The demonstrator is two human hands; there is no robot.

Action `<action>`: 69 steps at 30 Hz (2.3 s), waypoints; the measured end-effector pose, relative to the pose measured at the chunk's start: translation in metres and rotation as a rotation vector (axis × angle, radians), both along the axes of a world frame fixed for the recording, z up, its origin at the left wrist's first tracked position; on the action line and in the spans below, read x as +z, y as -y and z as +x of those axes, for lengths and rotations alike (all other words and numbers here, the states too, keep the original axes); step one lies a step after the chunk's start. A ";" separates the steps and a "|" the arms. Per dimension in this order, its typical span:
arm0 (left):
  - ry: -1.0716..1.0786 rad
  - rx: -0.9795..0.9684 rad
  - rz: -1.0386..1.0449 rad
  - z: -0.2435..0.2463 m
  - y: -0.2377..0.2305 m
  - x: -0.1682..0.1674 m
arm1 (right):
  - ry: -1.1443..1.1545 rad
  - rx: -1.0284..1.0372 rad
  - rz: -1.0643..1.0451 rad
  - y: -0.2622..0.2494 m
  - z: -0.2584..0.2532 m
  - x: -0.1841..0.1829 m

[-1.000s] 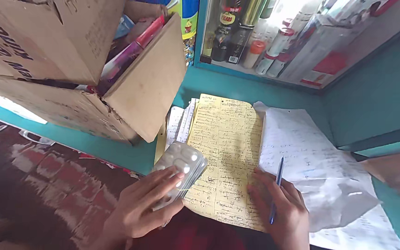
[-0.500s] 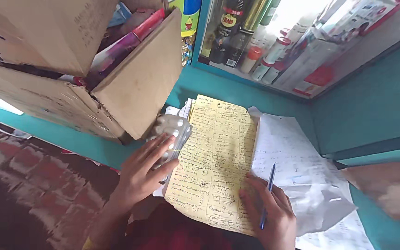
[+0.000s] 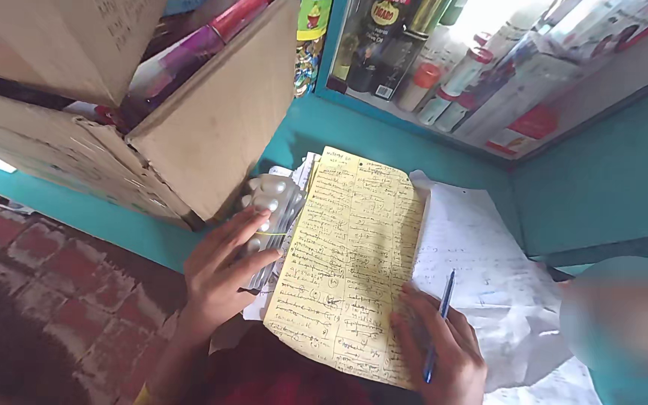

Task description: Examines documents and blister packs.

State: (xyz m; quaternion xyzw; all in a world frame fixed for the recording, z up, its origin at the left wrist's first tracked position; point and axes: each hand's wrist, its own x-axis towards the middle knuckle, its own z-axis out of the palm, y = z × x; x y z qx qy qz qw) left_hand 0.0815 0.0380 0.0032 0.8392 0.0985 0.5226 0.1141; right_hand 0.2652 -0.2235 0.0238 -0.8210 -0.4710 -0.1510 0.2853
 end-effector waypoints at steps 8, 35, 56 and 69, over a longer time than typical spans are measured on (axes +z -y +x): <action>-0.019 0.028 -0.007 -0.002 0.001 -0.001 | -0.001 0.002 -0.007 0.001 -0.001 0.000; -0.022 0.009 0.017 -0.003 -0.002 -0.001 | -0.001 0.013 0.016 0.001 0.000 -0.001; -0.011 0.014 0.037 -0.002 -0.001 0.000 | 0.002 0.008 0.013 0.000 -0.001 0.000; -0.001 0.006 0.041 -0.001 -0.002 -0.001 | 0.023 0.001 0.011 0.001 -0.001 -0.001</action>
